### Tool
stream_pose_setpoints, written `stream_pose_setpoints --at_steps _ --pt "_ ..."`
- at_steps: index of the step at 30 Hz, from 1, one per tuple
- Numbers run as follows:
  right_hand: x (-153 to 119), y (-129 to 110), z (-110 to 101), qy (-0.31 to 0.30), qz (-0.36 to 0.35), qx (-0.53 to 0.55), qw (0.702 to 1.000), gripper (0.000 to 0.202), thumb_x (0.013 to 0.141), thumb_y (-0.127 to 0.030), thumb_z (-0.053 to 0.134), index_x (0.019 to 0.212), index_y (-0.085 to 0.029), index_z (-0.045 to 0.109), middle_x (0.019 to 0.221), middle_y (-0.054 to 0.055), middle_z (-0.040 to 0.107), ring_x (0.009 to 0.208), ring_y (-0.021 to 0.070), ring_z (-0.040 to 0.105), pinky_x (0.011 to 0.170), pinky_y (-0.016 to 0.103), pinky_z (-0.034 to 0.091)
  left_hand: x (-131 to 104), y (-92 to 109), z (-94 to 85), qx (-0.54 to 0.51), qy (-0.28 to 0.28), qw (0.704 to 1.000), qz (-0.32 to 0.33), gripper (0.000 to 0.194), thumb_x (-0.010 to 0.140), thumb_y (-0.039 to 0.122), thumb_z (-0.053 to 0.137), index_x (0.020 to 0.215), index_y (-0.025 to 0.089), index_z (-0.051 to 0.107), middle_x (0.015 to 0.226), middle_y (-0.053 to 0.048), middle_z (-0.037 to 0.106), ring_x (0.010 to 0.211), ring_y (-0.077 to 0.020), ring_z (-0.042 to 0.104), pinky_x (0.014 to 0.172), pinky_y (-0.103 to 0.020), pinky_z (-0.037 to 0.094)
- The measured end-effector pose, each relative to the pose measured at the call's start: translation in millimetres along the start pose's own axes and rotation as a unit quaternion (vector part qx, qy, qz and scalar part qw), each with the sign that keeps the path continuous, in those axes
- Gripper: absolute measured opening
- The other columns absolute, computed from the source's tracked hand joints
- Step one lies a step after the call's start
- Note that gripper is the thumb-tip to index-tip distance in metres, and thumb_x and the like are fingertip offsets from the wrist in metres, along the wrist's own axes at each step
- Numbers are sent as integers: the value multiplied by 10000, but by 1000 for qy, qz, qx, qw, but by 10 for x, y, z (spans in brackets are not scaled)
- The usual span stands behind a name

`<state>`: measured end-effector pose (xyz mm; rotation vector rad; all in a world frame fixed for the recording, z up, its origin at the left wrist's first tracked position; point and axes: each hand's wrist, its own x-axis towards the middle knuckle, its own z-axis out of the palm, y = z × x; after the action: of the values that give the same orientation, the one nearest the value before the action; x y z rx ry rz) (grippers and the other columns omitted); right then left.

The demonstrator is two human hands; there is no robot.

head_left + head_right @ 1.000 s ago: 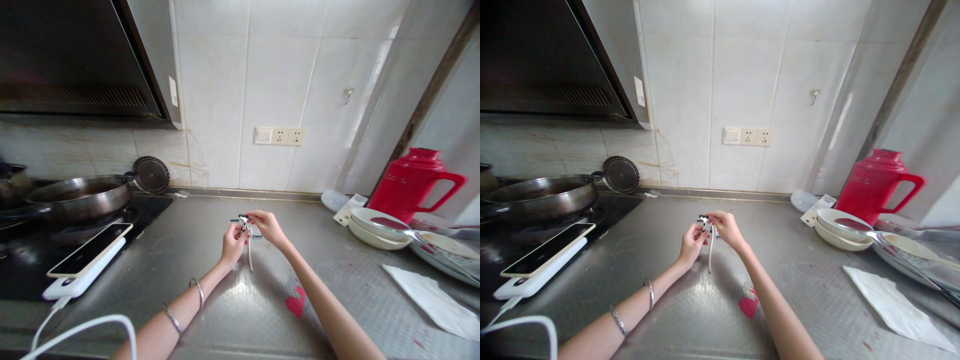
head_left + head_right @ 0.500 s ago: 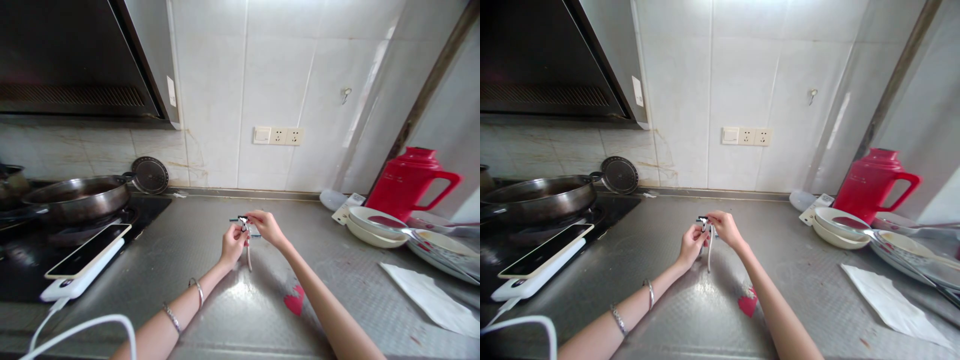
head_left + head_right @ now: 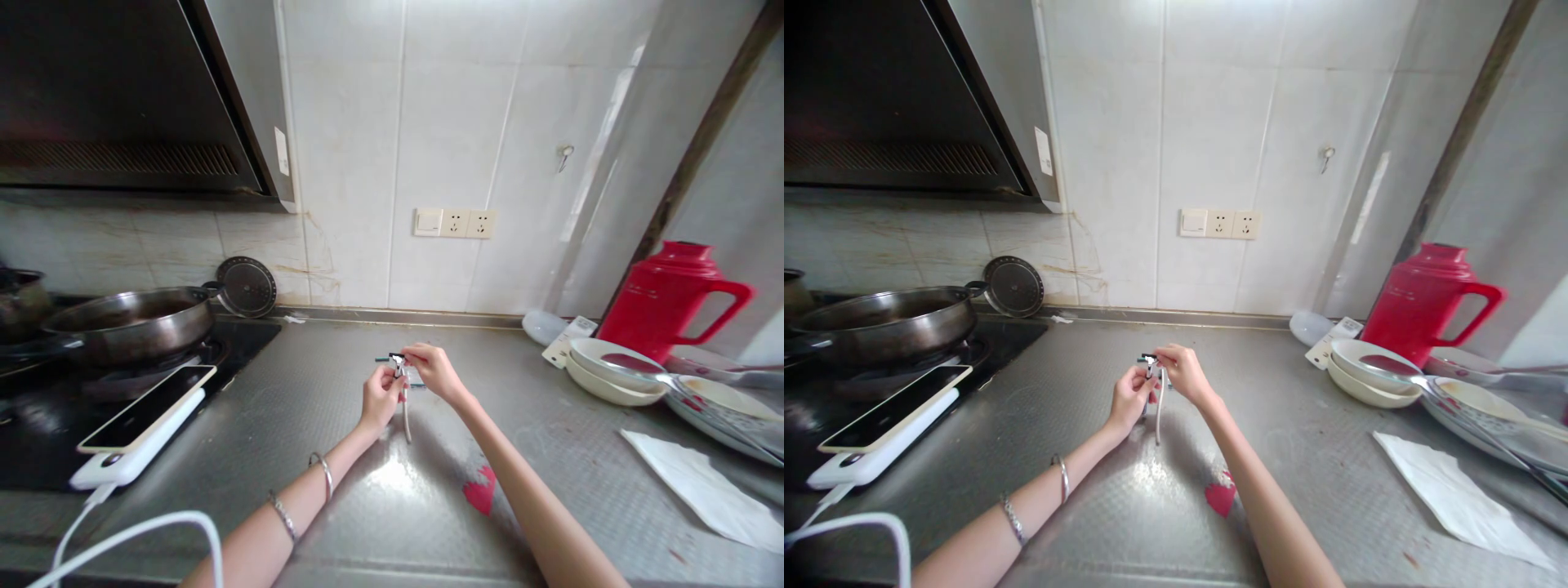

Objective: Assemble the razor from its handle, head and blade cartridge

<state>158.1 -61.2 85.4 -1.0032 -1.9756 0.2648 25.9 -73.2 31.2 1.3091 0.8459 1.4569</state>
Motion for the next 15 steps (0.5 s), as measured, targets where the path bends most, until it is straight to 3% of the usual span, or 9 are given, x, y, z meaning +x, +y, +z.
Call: stream_pose_setpoints --at_steps 6,15 --pt "1 16 41 11 9 20 1000 266 852 -223 430 829 -168 689 711 35 615 655 131 545 612 222 381 10 2 -21 26 2 1000 12 256 687 366 648 724 172 485 614 3 628 468 -112 573 456 -212 441" --pt "-21 89 98 49 94 103 989 265 804 -271 465 891 -150 685 782 57 678 698 152 599 676 261 454 40 -16 -39 4 -19 1000 -6 275 700 382 648 792 158 517 702 -28 659 526 -134 621 518 -235 477"
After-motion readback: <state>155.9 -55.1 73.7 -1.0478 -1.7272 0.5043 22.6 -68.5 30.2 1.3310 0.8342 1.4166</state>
